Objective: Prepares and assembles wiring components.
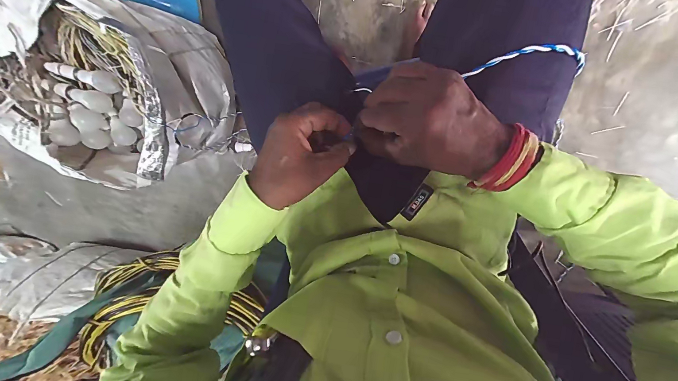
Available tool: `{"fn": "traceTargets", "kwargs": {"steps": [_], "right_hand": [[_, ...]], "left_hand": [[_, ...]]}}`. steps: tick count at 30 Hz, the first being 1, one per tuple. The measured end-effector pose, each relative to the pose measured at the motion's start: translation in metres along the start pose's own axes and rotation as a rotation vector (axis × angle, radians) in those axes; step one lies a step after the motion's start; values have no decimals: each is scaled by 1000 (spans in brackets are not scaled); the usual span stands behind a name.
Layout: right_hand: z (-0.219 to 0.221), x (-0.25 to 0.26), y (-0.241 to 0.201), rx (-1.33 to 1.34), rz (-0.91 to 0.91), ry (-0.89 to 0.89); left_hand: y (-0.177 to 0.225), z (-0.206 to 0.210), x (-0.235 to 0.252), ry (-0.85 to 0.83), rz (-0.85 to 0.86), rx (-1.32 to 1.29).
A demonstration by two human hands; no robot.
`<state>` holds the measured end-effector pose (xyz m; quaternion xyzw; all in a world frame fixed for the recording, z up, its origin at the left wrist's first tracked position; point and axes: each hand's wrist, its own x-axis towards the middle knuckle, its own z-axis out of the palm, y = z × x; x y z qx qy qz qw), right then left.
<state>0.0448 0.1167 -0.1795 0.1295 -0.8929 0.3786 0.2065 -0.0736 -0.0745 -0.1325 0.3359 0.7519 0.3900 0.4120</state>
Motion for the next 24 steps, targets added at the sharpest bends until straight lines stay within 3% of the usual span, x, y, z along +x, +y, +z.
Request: {"fn": "traceTargets", "kwargs": {"steps": [5, 19, 21, 24], "right_hand": [[-2, 1, 0, 15, 11, -16], [3, 4, 8, 87, -21, -123], [5, 4, 8, 113, -7, -151], [5, 6, 1, 14, -4, -113]], "left_hand": [[0, 5, -5, 123, 212, 276], [-12, 13, -20, 208, 628, 790], [-13, 14, -20, 215, 605, 756], [-10, 15, -14, 200, 265, 256]]}}
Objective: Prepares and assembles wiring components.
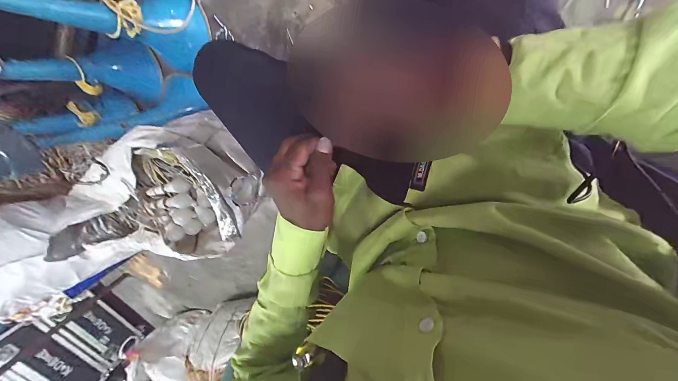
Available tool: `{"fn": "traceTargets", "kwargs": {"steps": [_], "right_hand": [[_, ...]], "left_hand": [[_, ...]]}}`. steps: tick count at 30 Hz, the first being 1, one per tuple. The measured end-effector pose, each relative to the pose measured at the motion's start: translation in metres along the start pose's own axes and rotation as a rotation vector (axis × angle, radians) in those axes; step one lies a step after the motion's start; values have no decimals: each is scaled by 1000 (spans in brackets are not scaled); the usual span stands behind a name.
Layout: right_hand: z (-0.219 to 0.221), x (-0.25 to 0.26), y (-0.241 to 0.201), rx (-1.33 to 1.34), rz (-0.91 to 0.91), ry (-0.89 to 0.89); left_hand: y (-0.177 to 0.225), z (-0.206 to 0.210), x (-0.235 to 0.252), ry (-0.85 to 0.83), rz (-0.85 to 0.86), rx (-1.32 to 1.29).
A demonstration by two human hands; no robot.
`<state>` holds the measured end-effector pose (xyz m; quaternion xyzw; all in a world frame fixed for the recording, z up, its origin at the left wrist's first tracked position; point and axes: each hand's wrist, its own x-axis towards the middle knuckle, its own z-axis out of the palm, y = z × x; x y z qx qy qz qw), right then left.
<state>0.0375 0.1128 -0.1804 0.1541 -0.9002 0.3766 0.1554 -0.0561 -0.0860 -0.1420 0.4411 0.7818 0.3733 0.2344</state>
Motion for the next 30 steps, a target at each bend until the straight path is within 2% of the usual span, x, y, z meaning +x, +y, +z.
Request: {"fn": "traceTargets", "kwargs": {"steps": [3, 5, 7, 9, 10, 12, 15, 19, 24, 27, 30], "right_hand": [[1, -5, -6, -123, -74, 197], [1, -9, -8, -191, -135, 237], [-1, -13, -9, -212, -164, 216], [0, -15, -8, -183, -151, 196], [0, -15, -7, -154, -122, 185], [0, -12, -3, -89, -26, 153], [-2, -7, -3, 29, 119, 145], [-5, -4, -7, 125, 201, 131], [-6, -6, -9, 118, 203, 98], [-7, -6, -11, 118, 215, 85], [-5, -7, -13, 88, 200, 70]], "left_hand": [[9, 1, 19, -52, -542, -572], [12, 0, 32, -90, -808, -820], [9, -2, 37, -175, -935, -969], [6, -2, 36, -246, -971, -984], [6, 0, 35, -250, -948, -951], [9, 5, 26, -140, -832, -838], [11, -4, 3, -36, -524, -637], [17, -9, -9, 38, -201, -274], [18, -9, -6, 56, 81, 226], [11, -3, -2, 106, 237, 350], [11, -4, -1, 52, 262, 397]]}}
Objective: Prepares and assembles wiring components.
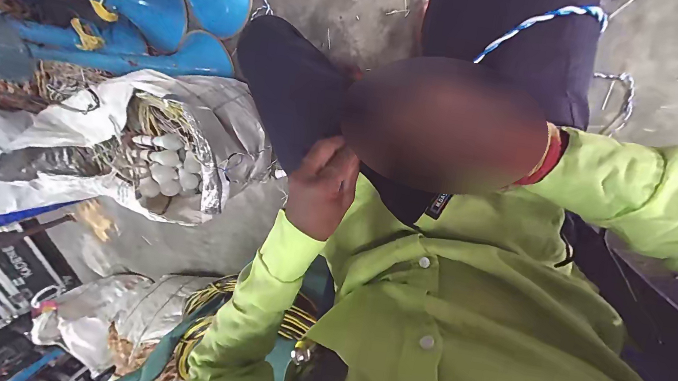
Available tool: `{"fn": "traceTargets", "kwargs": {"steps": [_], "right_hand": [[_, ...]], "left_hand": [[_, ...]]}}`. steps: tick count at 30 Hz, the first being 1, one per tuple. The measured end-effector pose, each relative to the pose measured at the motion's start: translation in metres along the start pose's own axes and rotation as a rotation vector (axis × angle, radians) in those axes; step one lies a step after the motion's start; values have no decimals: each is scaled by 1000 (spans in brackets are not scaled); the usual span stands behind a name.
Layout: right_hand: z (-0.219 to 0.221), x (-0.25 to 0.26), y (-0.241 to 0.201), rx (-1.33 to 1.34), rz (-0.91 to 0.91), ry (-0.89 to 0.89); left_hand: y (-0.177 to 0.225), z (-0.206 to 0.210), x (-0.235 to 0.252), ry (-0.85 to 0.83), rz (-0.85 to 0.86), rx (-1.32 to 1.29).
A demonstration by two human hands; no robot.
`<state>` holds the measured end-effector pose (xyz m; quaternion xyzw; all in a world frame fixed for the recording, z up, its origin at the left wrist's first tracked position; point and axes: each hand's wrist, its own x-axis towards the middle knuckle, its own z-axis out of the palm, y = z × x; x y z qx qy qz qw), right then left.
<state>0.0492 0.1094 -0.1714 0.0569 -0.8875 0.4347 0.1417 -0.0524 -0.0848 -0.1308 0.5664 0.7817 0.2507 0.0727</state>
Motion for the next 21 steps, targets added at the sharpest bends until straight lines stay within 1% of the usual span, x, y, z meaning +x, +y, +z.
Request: {"fn": "traceTargets", "kwargs": {"steps": [2, 4, 6, 8, 10, 13, 15, 17, 19, 21], "right_hand": [[2, 0, 1, -52, -59, 1], [5, 1, 3, -90, -144, 22], [3, 2, 4, -90, -197, 45], [-1, 4, 4, -101, -203, 46], [-3, 6, 5, -102, -185, 45], [-3, 6, 4, -91, -143, 46], [-4, 5, 1, -54, -91, 43], [-6, 3, -3, 3, -38, 47], [-11, 3, -6, 96, 40, 10], [-19, 5, -7, 208, 117, -37]], "left_hand": [[0, -3, 2, -69, -16, 7], [-2, -3, 5, -110, -63, -44], [-6, -4, 7, -163, -155, -191], [-11, -7, 8, -186, -255, -352], [-12, -10, 7, -165, -316, -406], [-8, -16, 5, -155, -341, -384], [-5, -16, 3, -134, -312, -396], [-7, -10, 2, -37, -249, -423], [-5, -7, 0, 17, -211, -425], [0, -11, -6, 11, -204, -412]]}}
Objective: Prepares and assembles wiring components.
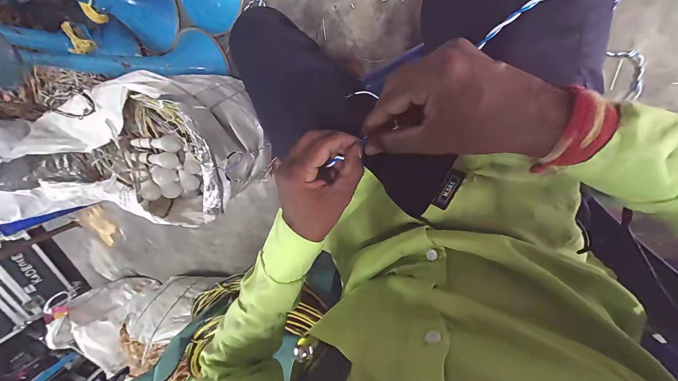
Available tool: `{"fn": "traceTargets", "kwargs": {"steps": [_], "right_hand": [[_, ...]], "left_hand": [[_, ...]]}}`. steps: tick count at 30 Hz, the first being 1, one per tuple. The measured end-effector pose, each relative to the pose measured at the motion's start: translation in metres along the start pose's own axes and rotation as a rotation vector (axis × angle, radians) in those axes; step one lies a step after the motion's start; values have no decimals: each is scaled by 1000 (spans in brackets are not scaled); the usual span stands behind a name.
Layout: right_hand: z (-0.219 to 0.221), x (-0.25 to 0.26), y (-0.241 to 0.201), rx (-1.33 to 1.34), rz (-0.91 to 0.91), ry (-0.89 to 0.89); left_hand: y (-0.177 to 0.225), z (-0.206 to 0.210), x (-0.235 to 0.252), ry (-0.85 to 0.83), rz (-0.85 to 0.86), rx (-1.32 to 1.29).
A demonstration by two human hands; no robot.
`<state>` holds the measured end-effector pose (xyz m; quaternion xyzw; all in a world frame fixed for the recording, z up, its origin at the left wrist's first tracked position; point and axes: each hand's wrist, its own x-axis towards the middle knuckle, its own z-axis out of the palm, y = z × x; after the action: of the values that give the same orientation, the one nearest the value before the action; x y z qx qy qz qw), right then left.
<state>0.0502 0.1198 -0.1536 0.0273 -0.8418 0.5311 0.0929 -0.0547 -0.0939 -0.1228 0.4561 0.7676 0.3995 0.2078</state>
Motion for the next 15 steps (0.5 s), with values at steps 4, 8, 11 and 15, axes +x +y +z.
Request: {"fn": "traceTargets", "kwargs": {"steps": [4, 8, 11, 15], "right_hand": [[-6, 3, -4, 136, 44, -26], [-6, 8, -9, 85, 31, -74], [-7, 11, -11, 35, 52, -102], [-4, 12, -14, 23, 55, -87]], "left_hand": [[5, -3, -3, -11, 13, 12], [6, -6, -3, -11, 7, 1], [6, -5, -2, -4, 5, 9], [4, -1, 2, 31, 19, -1]]}}
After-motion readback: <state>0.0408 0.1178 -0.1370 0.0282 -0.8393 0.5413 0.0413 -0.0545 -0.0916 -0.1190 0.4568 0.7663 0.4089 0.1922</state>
